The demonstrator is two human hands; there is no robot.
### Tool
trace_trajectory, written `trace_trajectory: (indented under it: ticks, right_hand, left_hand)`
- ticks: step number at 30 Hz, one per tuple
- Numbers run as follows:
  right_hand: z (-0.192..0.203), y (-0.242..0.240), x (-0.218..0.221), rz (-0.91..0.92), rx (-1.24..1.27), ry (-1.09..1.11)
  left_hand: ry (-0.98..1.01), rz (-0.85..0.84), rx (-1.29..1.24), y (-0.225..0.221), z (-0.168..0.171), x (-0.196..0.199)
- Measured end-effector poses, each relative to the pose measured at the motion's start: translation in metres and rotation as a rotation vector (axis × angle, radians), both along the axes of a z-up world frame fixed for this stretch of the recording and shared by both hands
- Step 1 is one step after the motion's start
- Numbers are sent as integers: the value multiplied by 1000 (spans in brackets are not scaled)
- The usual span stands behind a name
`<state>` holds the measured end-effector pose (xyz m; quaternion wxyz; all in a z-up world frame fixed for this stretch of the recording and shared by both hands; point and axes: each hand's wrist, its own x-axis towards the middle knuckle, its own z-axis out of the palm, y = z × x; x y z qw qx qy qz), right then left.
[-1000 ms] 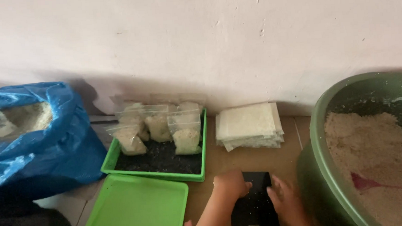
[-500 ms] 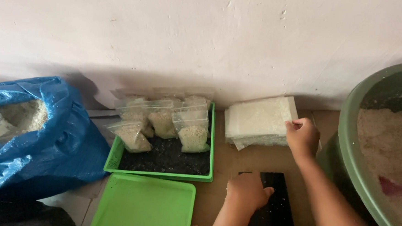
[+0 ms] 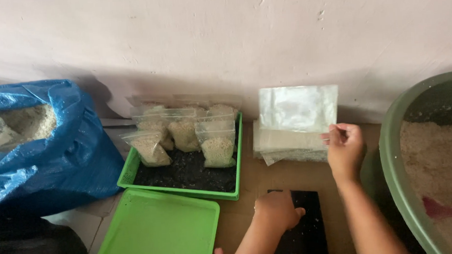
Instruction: Scooping powder from a large basin into small plastic bags, weighing them on a digital scale, and organizing them in a tray.
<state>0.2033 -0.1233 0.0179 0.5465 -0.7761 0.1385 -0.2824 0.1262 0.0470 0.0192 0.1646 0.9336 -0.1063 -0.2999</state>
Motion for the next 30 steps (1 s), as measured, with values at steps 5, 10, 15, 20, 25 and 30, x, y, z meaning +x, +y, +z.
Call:
trace_trajectory:
  ticks: [5,10,15,20,25,30]
  right_hand:
    - [-33,-6,-10,53,-139,55]
    - [-71,-14,-26,53,-128,68]
    - [-68,-17,-45,127,90,6]
    - [-54,-16,-66,116,79,119]
    - [-64,-19,-77,127,426,337]
    - [-88,-19,-66,249,1009,224]
  left_hand:
    - [2,23,-6,2,2,1]
    - [8,64,32,5,-11,3]
    - [-19,129,42,3,-11,4]
    - [-5,130,74,0,-14,8]
    - [-77,131,96,4,-38,11]
    - [-18,531,-422,1,11,13]
